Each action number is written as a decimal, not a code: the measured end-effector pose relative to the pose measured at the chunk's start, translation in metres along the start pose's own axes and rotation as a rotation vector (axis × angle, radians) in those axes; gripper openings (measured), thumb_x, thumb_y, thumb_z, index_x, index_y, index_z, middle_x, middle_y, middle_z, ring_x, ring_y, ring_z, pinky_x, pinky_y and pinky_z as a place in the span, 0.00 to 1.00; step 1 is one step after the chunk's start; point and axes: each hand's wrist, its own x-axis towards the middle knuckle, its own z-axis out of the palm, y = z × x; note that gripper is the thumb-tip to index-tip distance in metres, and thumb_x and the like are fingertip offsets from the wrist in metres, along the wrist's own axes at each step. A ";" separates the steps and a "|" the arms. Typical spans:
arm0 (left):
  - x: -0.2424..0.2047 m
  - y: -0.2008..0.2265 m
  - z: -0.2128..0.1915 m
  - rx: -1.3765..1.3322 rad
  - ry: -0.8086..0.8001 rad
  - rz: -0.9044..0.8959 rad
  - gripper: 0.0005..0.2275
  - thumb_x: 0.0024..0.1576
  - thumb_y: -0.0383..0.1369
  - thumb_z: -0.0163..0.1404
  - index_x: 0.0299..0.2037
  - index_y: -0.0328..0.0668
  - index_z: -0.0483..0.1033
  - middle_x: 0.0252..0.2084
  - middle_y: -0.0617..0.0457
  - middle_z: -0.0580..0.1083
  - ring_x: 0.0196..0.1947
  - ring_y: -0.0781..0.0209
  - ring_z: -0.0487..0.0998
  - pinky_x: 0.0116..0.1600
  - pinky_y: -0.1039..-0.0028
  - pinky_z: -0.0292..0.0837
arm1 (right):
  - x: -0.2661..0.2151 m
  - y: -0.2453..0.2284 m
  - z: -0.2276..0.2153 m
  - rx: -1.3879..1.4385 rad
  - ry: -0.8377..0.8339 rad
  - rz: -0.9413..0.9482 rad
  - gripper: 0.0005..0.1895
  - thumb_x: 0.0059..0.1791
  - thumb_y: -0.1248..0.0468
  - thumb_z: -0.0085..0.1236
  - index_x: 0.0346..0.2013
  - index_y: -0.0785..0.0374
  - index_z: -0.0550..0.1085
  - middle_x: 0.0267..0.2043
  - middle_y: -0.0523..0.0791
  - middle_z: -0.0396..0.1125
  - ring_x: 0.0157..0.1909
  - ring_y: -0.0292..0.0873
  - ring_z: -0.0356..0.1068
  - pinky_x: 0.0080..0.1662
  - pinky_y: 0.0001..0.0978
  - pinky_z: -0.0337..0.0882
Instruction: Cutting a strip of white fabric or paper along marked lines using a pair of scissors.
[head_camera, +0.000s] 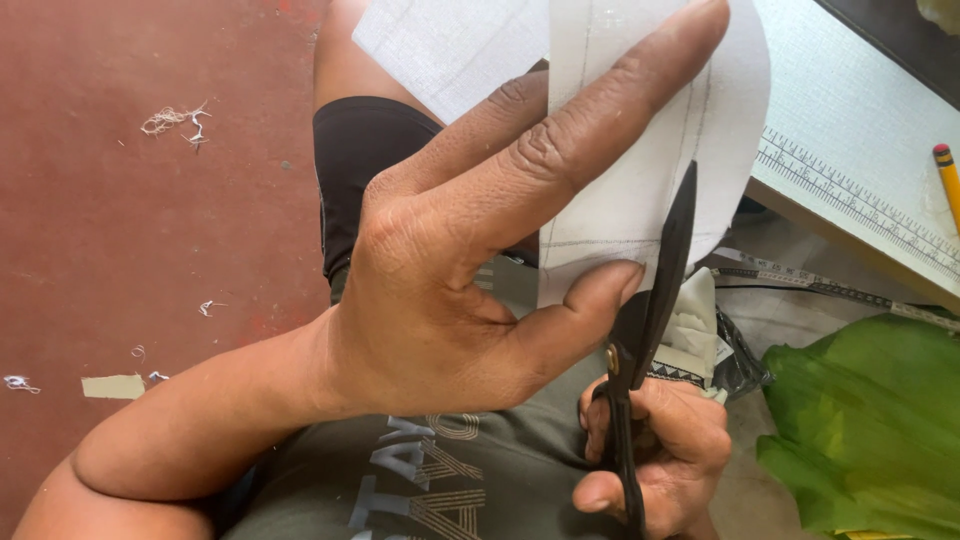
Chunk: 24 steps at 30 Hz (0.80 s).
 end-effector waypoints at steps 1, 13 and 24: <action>0.000 -0.001 -0.001 0.001 0.000 0.002 0.22 0.66 0.21 0.54 0.71 0.30 0.65 0.57 0.44 0.77 0.39 0.60 0.67 0.50 0.74 0.72 | 0.000 0.000 0.000 0.000 0.001 -0.002 0.35 0.45 0.33 0.50 0.15 0.63 0.67 0.13 0.41 0.61 0.15 0.35 0.60 0.22 0.25 0.60; -0.002 -0.003 -0.003 -0.009 -0.001 0.029 0.23 0.66 0.20 0.54 0.71 0.32 0.65 0.53 0.44 0.80 0.39 0.60 0.67 0.50 0.74 0.71 | -0.003 0.002 0.001 0.011 0.023 -0.006 0.34 0.45 0.33 0.51 0.15 0.61 0.66 0.13 0.39 0.60 0.14 0.34 0.56 0.22 0.25 0.55; 0.003 -0.001 -0.011 0.194 0.002 0.045 0.24 0.68 0.40 0.50 0.72 0.35 0.66 0.36 0.58 0.71 0.33 0.65 0.59 0.63 0.67 0.58 | -0.006 0.009 0.000 -0.010 0.028 -0.053 0.33 0.44 0.34 0.53 0.14 0.60 0.66 0.13 0.39 0.59 0.14 0.34 0.55 0.22 0.24 0.55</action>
